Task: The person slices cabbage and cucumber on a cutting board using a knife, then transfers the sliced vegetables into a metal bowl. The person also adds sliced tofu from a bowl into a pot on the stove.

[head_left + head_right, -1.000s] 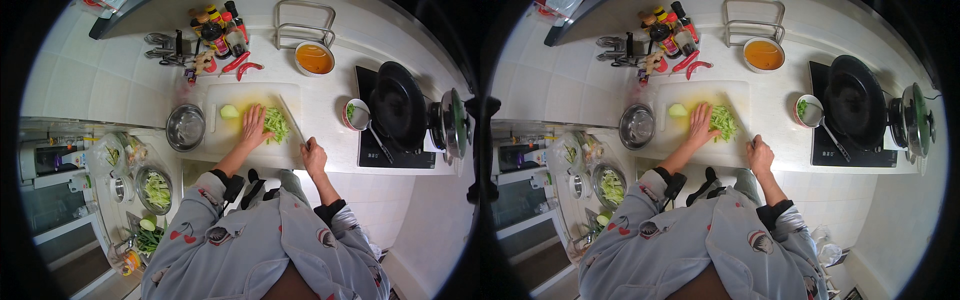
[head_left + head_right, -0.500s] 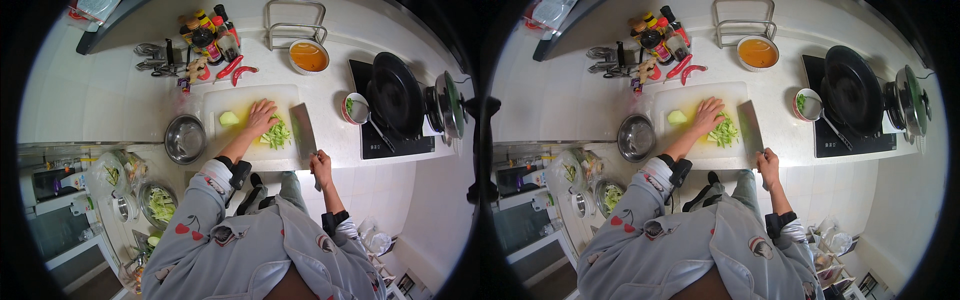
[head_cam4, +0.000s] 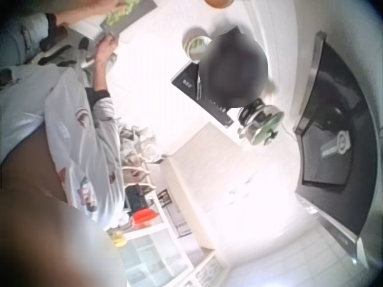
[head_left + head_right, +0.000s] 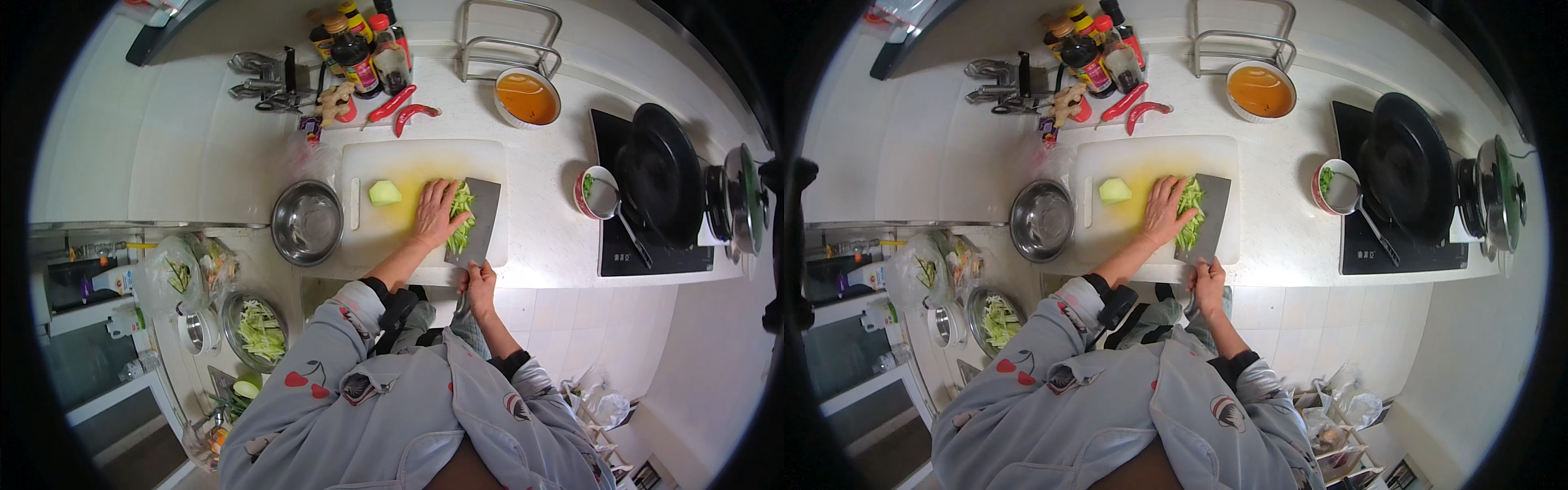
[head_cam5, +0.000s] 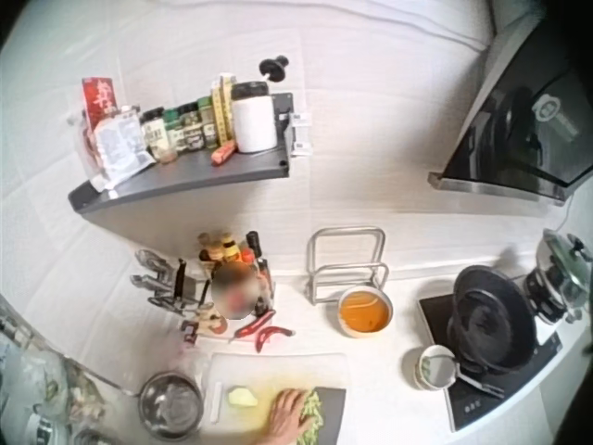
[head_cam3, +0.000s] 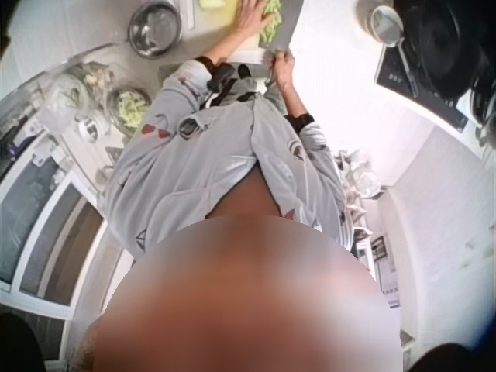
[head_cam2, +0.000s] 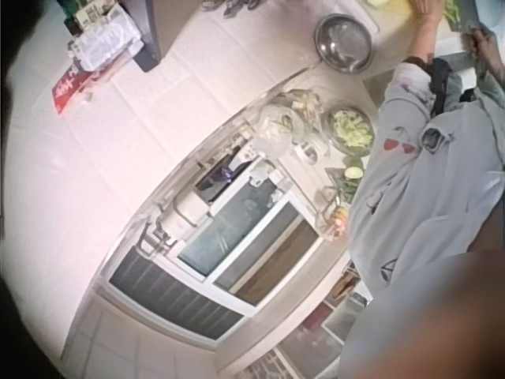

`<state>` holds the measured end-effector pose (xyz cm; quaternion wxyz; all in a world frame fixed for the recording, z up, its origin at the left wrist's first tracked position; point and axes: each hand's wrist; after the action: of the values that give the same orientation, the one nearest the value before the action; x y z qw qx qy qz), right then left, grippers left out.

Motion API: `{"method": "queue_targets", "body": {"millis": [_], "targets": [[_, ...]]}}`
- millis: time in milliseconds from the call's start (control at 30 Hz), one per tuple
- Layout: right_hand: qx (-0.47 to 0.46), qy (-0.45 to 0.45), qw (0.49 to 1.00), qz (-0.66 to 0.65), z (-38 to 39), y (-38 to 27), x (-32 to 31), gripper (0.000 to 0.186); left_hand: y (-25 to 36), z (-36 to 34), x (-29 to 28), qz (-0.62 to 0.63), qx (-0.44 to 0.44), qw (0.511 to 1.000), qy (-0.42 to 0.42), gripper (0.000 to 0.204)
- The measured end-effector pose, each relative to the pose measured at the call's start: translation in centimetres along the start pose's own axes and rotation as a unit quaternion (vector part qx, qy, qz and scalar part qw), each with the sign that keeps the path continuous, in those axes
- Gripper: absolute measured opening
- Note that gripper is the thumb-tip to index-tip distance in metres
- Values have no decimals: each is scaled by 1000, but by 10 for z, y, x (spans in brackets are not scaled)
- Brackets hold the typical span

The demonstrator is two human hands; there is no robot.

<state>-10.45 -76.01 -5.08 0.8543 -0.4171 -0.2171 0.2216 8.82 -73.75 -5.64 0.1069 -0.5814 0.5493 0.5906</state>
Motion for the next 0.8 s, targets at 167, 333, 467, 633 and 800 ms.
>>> {"method": "queue_targets", "body": {"millis": [167,333,467,633,800], "targets": [[0,-19,1000,-25,-4,-3,31,15,10,-4,8,36,-85,995,41,58],[55,-61,993,-88,-19,-20,34,12,16,-11,9,109,-122,983,81,44],[57,-81,991,-87,-23,-37,23,9,32,-21,10,113,-112,981,113,42],[8,-117,993,-30,-23,-61,13,14,51,-35,-4,127,-137,967,174,41],[-3,-224,974,21,5,-88,42,16,57,-11,-72,87,-151,937,304,46]]}}
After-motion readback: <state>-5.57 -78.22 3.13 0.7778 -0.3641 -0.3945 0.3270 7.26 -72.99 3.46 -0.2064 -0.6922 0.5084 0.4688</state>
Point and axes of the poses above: each hand's wrist, its own z-axis away from the middle knuckle, its own x-axis out of the palm, y = z × x, and after that the axes turned 1 degree about -x, right-handed
